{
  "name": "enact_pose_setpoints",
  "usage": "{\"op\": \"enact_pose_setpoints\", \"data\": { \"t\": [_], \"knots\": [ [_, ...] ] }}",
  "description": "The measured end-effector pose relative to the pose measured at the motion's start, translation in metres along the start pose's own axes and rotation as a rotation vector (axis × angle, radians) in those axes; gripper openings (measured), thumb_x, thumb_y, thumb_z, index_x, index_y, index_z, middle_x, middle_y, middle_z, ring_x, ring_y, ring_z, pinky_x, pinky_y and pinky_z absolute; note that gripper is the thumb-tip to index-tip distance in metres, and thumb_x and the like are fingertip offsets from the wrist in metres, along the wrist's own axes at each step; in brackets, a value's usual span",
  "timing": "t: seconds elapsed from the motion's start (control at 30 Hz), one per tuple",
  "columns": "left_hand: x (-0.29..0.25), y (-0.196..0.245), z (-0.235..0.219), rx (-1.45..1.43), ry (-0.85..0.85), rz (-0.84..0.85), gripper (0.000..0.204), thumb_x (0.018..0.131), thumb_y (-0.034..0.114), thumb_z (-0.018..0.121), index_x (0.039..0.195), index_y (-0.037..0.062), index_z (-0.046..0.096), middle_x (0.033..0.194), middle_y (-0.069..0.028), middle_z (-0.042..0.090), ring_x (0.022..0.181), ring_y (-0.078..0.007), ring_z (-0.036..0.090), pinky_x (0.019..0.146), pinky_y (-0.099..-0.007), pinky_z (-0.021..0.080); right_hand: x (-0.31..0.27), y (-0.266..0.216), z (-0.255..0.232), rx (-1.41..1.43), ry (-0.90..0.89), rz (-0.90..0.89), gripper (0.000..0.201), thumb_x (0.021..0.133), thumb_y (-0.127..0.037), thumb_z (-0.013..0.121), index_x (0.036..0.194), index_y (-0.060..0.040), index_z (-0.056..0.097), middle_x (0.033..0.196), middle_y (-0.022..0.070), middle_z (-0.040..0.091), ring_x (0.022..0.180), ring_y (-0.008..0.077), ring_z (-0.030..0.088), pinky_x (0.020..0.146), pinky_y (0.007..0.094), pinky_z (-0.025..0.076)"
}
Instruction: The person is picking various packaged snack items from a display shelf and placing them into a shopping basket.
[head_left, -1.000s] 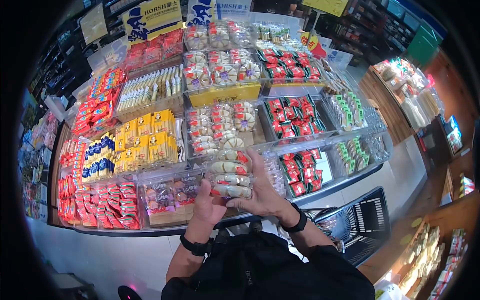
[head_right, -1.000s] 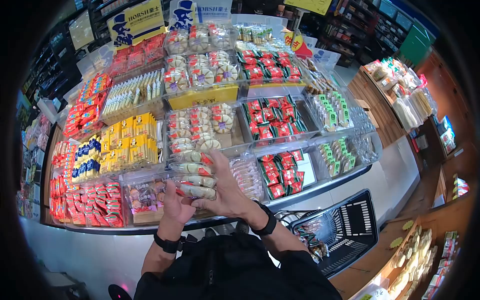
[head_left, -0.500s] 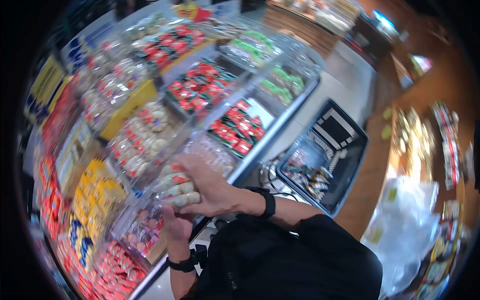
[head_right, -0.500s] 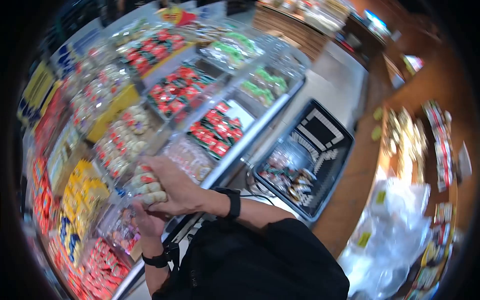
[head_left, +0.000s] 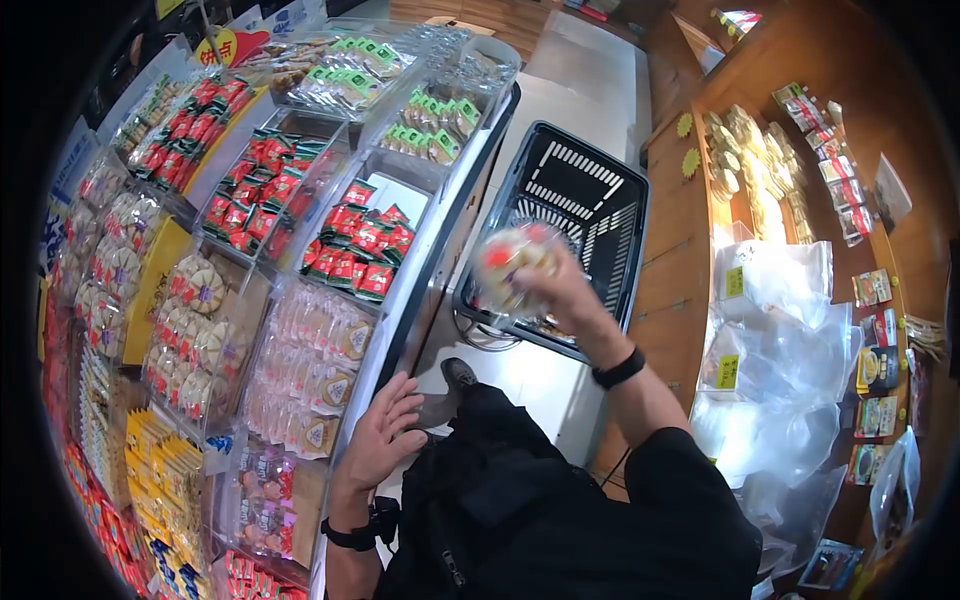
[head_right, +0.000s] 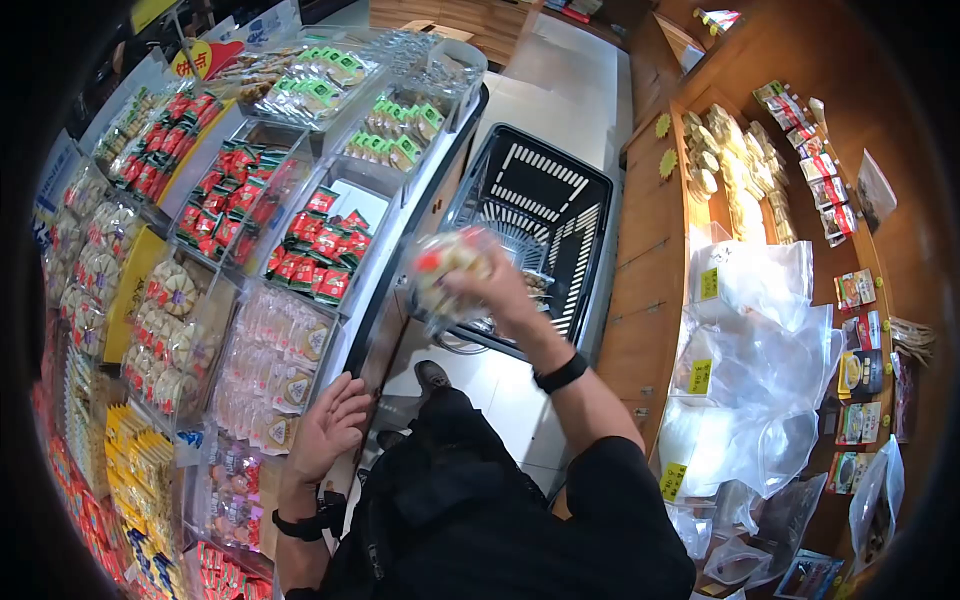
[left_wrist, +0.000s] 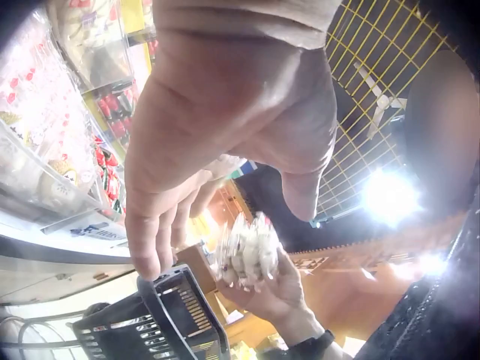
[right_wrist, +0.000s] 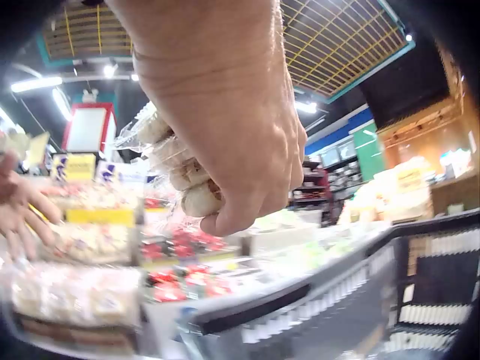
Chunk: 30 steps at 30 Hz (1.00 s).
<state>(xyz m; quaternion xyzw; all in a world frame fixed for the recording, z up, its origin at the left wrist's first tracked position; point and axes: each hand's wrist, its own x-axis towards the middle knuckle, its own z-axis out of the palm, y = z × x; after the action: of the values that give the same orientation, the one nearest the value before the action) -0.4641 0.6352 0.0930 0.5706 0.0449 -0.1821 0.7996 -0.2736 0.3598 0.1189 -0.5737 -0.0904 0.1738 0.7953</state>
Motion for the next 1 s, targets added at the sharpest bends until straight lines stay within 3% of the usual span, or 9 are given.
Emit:
{"op": "enact_pose_setpoints", "data": {
  "t": [0.07,0.13,0.2,0.3,0.33,0.47,0.67,0.93,1.0],
  "knots": [
    [0.002,0.004,0.005,0.055,0.022,-0.053,0.079,0.079,0.003,0.071,0.145,0.0001,0.029,0.141,-0.0158,0.044,0.126,-0.0236,0.048,0.103,-0.0344,0.04,0.017,-0.016,-0.052,-0.15,0.146,-0.065,0.058,0.073,-0.014,0.079,0.118,-0.0009,0.044,0.102,0.0102,0.062,0.092,0.0202,0.066,0.081,0.0341,0.058],
    [0.01,0.0,0.006,0.072,0.05,-0.068,0.078,0.079,0.007,0.071,0.145,-0.0003,0.029,0.14,-0.0149,0.044,0.124,-0.0213,0.049,0.102,-0.0322,0.041,0.04,-0.012,-0.105,-0.341,0.334,-0.109,0.063,0.072,-0.015,0.08,0.119,0.0028,0.042,0.105,0.014,0.06,0.091,0.0191,0.065,0.081,0.0315,0.056],
    [0.018,-0.005,0.011,0.034,0.116,-0.068,0.074,0.079,0.008,0.07,0.143,-0.0007,0.033,0.137,-0.0142,0.047,0.12,-0.0203,0.051,0.101,-0.0313,0.043,0.075,0.023,-0.176,-0.691,0.487,-0.231,0.074,0.065,-0.024,0.083,0.118,0.007,0.042,0.106,0.0169,0.059,0.092,0.0258,0.064,0.081,0.035,0.054],
    [0.035,-0.012,0.02,-0.003,0.191,-0.089,0.07,0.08,0.007,0.069,0.141,-0.0008,0.036,0.135,-0.0143,0.048,0.119,-0.0207,0.052,0.101,-0.0319,0.043,0.101,0.031,-0.203,-1.148,0.582,-0.224,0.085,0.055,-0.031,0.085,0.118,0.0084,0.042,0.106,0.0239,0.057,0.096,0.0364,0.061,0.085,0.0413,0.05],
    [0.04,-0.009,0.027,-0.037,0.227,-0.121,0.067,0.08,-0.002,0.065,0.14,-0.0007,0.037,0.134,-0.0154,0.049,0.12,-0.0212,0.051,0.101,-0.0315,0.042,0.11,0.022,-0.201,-1.085,0.459,0.019,0.085,0.054,-0.03,0.084,0.118,0.0073,0.042,0.108,0.0289,0.055,0.102,0.0394,0.058,0.088,0.0427,0.048],
    [0.054,-0.016,0.04,-0.028,0.313,-0.133,0.06,0.082,-0.005,0.061,0.138,-0.002,0.039,0.134,-0.0171,0.048,0.119,-0.0212,0.052,0.099,-0.031,0.044,0.135,0.057,-0.206,-1.386,0.441,-0.041,0.083,0.059,-0.032,0.083,0.12,0.0014,0.038,0.106,0.0269,0.053,0.099,0.0427,0.055,0.084,0.0474,0.048],
    [0.055,-0.019,0.054,-0.045,0.491,-0.153,0.06,0.083,-0.001,0.062,0.138,-0.0019,0.039,0.133,-0.0188,0.049,0.117,-0.0228,0.054,0.1,-0.0336,0.043,0.168,0.113,-0.213,-1.463,0.233,-0.012,0.087,0.063,-0.035,0.082,0.128,-0.0009,0.036,0.107,0.0234,0.055,0.102,0.0411,0.054,0.087,0.0454,0.048],
    [0.055,-0.027,0.062,-0.041,0.659,-0.14,0.049,0.083,0.0,0.064,0.13,-0.0008,0.049,0.121,-0.0122,0.058,0.11,-0.0199,0.057,0.097,-0.0332,0.044,0.176,0.192,-0.232,-1.435,0.205,-0.105,0.096,0.061,-0.038,0.084,0.134,0.0007,0.034,0.12,0.0229,0.052,0.108,0.0422,0.053,0.092,0.0465,0.047],
    [0.056,-0.034,0.057,-0.061,0.65,-0.119,0.048,0.083,0.0,0.064,0.129,-0.0005,0.05,0.119,-0.0112,0.059,0.108,-0.0191,0.058,0.096,-0.0328,0.045,0.191,0.199,-0.249,-1.139,0.114,-0.009,0.095,0.06,-0.04,0.084,0.131,0.0043,0.038,0.121,0.0253,0.053,0.109,0.042,0.054,0.093,0.0451,0.046]
  ]
}}
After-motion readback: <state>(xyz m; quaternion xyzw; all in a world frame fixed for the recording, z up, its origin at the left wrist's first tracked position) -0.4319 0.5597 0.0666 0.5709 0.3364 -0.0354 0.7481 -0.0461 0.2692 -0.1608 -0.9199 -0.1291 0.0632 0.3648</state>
